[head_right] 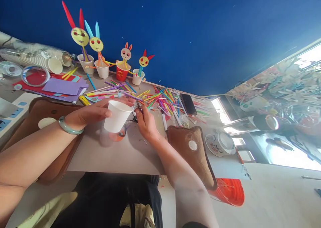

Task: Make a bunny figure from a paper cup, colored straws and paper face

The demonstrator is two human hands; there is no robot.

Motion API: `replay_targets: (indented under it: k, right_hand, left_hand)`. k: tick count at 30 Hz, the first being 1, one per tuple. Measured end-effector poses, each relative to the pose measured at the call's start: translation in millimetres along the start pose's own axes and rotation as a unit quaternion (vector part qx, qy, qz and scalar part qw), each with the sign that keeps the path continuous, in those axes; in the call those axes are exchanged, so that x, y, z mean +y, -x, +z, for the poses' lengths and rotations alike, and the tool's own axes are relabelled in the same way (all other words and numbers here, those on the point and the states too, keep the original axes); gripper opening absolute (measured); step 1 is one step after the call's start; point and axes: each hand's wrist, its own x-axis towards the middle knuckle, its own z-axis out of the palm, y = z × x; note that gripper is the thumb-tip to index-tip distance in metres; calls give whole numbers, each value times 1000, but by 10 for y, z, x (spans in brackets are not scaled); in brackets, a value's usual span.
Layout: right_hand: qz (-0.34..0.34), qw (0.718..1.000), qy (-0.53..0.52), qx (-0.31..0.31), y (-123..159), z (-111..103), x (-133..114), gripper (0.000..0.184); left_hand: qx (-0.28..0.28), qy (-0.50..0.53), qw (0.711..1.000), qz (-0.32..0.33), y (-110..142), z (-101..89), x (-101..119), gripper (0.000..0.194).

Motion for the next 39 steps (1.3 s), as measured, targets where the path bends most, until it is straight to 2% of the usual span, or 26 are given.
replay_targets:
  k: [6, 11, 13, 15, 19, 21, 23, 26, 28, 32, 35, 39]
  right_hand:
    - [-14, 999, 45, -2, -5, 8, 22, 21]
    - [7, 998, 38, 47, -97, 9, 143, 21]
    - [46, 997, -18, 63, -125, -7, 146, 24]
    - [96, 985, -130, 59, -133, -31, 108, 25]
    - [168, 920, -353, 8, -114, -71, -13, 33]
    - [174, 903, -393, -3, -107, -72, -52, 38]
    - [176, 897, -405, -6, -106, -61, -64, 41]
    - [175, 904, -390, -7, -100, -36, -48, 42]
    - [148, 925, -348, 33, -79, -26, -31, 39]
    - [29, 980, -144, 132, -2, -20, -16, 25]
    - [-23, 988, -48, 148, 39, 5, -1, 18]
    - [-8, 986, -36, 161, 36, 49, 39, 22]
  left_hand:
    - [6, 4, 1000, -7, -5, -23, -41, 65]
    - [-18, 24, 1000, -7, 8, -53, -63, 69]
    - [-30, 29, 999, -16, 24, -52, -50, 70]
    - [-35, 26, 999, -24, 39, -43, -30, 73]
    - [-33, 14, 999, -18, 52, -42, -9, 72]
    - [-36, 11, 999, -18, 43, -60, -19, 71]
    - [-52, 11, 998, -28, 27, -83, -36, 73]
    - [-95, 17, 994, -51, 8, -106, -58, 81]
    - [-105, 18, 993, -58, 4, -109, -62, 82]
    - [-71, -13, 997, -36, -3, -113, -56, 75]
    - [-59, -30, 998, -24, -13, -118, -44, 73]
    - [-65, -22, 997, -37, 7, -88, -18, 76]
